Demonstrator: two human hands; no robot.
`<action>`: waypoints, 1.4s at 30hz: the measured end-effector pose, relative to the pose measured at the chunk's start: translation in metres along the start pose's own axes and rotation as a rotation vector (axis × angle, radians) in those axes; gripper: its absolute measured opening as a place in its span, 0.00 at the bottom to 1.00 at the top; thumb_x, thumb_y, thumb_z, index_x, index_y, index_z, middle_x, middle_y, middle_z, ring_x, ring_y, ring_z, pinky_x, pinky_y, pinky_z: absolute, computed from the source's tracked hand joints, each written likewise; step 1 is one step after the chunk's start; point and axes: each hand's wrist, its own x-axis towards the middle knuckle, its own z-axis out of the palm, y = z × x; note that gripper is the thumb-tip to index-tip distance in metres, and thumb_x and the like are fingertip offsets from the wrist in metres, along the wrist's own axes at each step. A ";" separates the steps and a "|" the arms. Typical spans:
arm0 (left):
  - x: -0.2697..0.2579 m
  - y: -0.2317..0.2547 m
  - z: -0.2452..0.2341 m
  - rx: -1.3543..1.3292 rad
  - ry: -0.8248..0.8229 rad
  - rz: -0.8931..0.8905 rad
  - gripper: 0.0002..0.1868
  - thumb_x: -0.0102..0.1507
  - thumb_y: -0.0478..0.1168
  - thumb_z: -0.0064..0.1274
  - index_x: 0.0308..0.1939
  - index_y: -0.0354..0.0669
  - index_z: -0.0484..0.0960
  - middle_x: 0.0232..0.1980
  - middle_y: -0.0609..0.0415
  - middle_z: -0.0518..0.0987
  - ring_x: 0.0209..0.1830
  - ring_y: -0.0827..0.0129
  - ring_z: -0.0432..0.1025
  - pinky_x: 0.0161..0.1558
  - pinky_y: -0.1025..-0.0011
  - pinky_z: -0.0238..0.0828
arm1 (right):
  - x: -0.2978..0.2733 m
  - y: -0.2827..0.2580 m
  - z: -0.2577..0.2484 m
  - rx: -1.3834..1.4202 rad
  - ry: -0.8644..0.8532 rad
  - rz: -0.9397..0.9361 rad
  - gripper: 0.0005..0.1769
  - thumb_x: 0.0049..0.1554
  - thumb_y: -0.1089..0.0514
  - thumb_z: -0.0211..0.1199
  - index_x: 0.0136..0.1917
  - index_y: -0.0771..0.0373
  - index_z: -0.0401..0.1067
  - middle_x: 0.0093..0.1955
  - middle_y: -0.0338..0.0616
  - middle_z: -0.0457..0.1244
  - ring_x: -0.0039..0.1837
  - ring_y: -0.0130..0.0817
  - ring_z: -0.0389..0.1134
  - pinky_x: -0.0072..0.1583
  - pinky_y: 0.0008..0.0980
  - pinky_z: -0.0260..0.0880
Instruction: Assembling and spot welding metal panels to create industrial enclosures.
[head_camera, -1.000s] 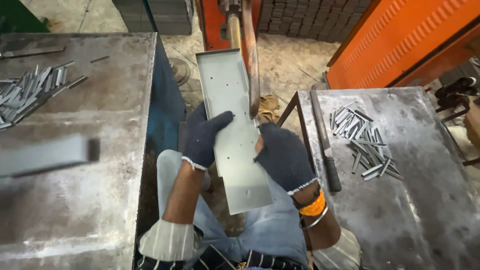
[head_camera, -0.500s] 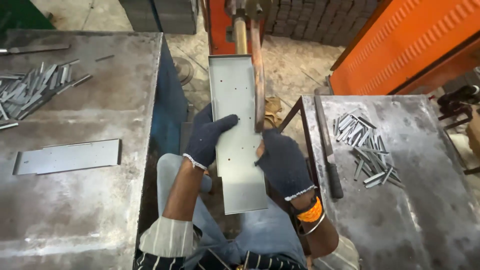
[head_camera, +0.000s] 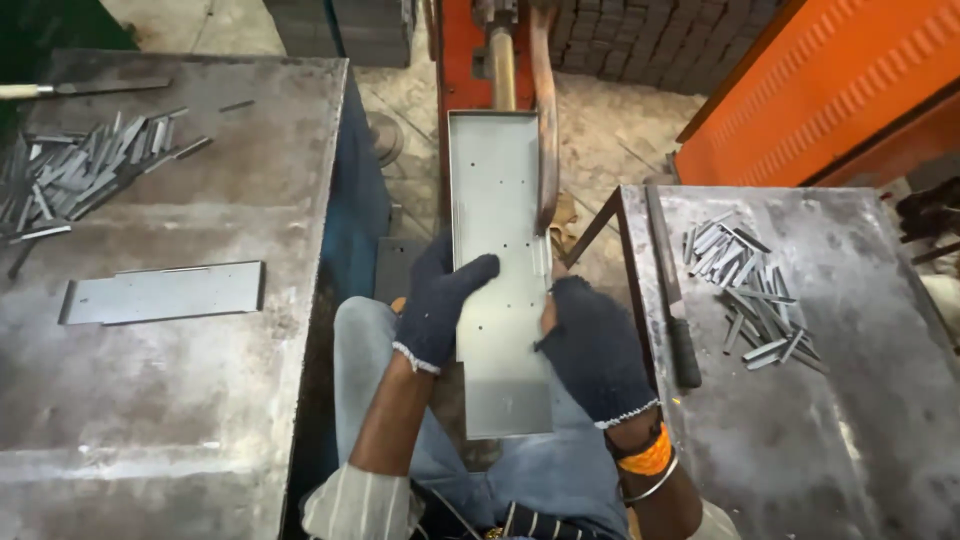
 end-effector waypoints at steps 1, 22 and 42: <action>-0.007 0.000 -0.001 -0.001 -0.003 0.000 0.24 0.58 0.34 0.60 0.57 0.31 0.80 0.47 0.46 0.85 0.42 0.65 0.79 0.44 0.68 0.79 | -0.002 -0.004 -0.003 -0.002 0.002 0.001 0.06 0.58 0.60 0.58 0.43 0.66 0.69 0.37 0.58 0.65 0.42 0.60 0.68 0.44 0.54 0.67; -0.292 -0.091 -0.290 0.119 1.204 0.015 0.22 0.59 0.34 0.61 0.56 0.30 0.80 0.47 0.49 0.83 0.39 0.65 0.77 0.42 0.67 0.76 | -0.026 -0.145 0.142 0.489 -0.821 -0.261 0.12 0.58 0.48 0.63 0.45 0.58 0.74 0.30 0.48 0.69 0.35 0.42 0.74 0.40 0.42 0.70; -0.037 -0.131 -0.357 1.682 0.810 -0.089 0.43 0.54 0.57 0.62 0.69 0.41 0.75 0.77 0.37 0.63 0.75 0.40 0.57 0.74 0.40 0.47 | -0.019 -0.109 0.164 0.769 -0.904 0.044 0.13 0.61 0.55 0.62 0.49 0.69 0.71 0.32 0.46 0.69 0.33 0.28 0.74 0.34 0.28 0.74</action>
